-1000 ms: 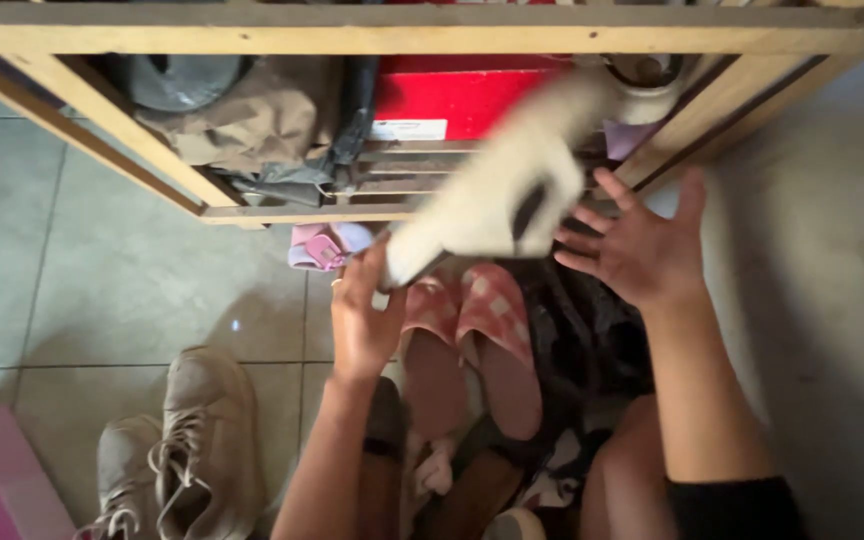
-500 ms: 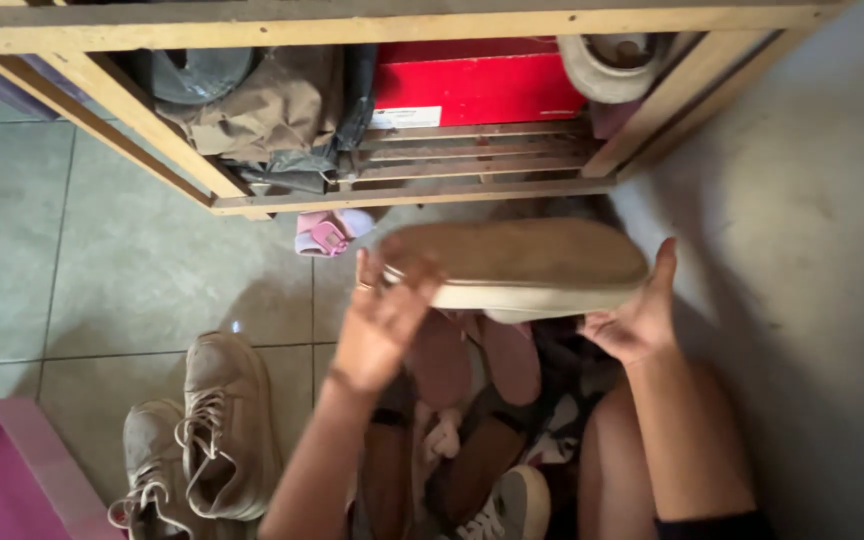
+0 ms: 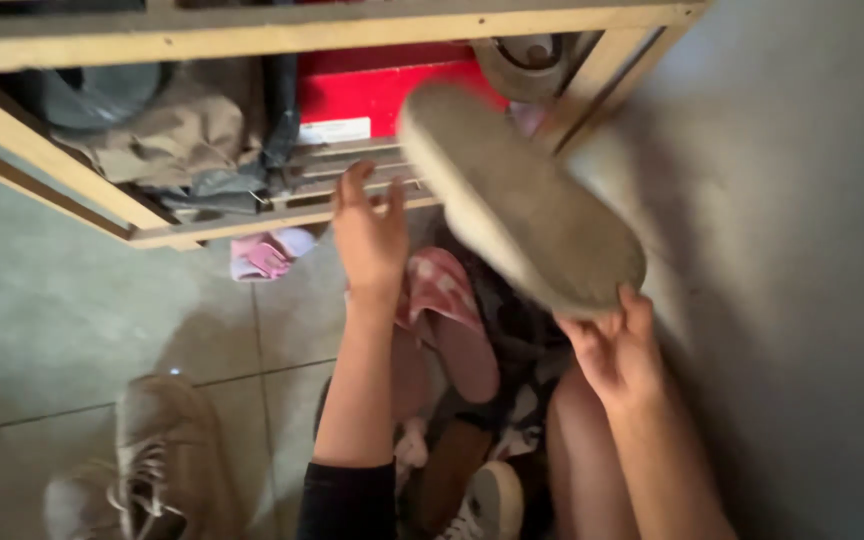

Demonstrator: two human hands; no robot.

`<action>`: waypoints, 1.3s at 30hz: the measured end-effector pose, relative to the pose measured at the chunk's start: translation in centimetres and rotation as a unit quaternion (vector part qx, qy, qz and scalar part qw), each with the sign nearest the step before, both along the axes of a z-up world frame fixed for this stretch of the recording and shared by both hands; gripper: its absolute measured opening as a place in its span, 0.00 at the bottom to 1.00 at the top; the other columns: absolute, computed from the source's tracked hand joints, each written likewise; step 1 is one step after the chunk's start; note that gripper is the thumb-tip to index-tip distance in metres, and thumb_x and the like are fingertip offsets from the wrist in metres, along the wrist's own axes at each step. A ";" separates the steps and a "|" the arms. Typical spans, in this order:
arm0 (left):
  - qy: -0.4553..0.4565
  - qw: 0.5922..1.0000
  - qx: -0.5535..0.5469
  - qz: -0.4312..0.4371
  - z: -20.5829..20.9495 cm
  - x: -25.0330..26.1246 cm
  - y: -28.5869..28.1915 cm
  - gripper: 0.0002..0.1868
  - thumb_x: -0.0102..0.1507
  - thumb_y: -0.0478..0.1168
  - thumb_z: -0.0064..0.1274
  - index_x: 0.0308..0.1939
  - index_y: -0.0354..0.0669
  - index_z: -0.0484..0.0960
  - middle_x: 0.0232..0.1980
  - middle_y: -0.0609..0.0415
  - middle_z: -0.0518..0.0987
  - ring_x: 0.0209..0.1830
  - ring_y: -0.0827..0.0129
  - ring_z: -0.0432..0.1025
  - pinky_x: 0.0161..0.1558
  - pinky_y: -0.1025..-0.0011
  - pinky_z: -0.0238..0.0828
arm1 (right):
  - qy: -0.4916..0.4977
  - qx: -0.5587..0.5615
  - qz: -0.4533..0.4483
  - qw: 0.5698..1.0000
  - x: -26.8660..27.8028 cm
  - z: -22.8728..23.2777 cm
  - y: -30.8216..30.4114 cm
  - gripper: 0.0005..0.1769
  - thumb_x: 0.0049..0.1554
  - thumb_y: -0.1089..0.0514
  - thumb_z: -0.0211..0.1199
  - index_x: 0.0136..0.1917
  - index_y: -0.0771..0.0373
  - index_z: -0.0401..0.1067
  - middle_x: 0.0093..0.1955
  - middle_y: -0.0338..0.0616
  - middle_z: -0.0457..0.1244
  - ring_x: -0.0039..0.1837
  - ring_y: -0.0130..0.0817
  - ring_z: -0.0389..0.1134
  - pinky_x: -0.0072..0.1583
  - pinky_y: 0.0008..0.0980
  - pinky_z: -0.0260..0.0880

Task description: The person organizes a pile of scattered shoes and slippers by picking them up from the floor and placing them onto a wooden shoe rack. They handle various types of footwear, including sneakers, sandals, and slippers, arranging them pair by pair on the shelves.

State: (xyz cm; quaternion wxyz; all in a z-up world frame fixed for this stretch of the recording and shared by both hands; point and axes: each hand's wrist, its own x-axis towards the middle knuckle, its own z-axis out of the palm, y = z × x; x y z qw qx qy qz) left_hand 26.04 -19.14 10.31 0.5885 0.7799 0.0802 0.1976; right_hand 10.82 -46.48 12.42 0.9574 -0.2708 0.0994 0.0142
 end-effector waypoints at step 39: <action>0.090 0.920 -0.317 -0.212 -4.0 16.0 -14.3 0.39 0.70 0.61 0.40 0.82 0.51 0.55 0.71 0.48 0.76 0.42 0.67 0.65 0.39 0.70 0.66 | -0.002 -0.172 -0.218 0.961 37.0 -5.2 -0.8 0.21 0.59 0.45 0.61 0.62 0.49 0.62 0.50 0.39 0.65 0.46 0.34 0.68 0.42 0.31 0.70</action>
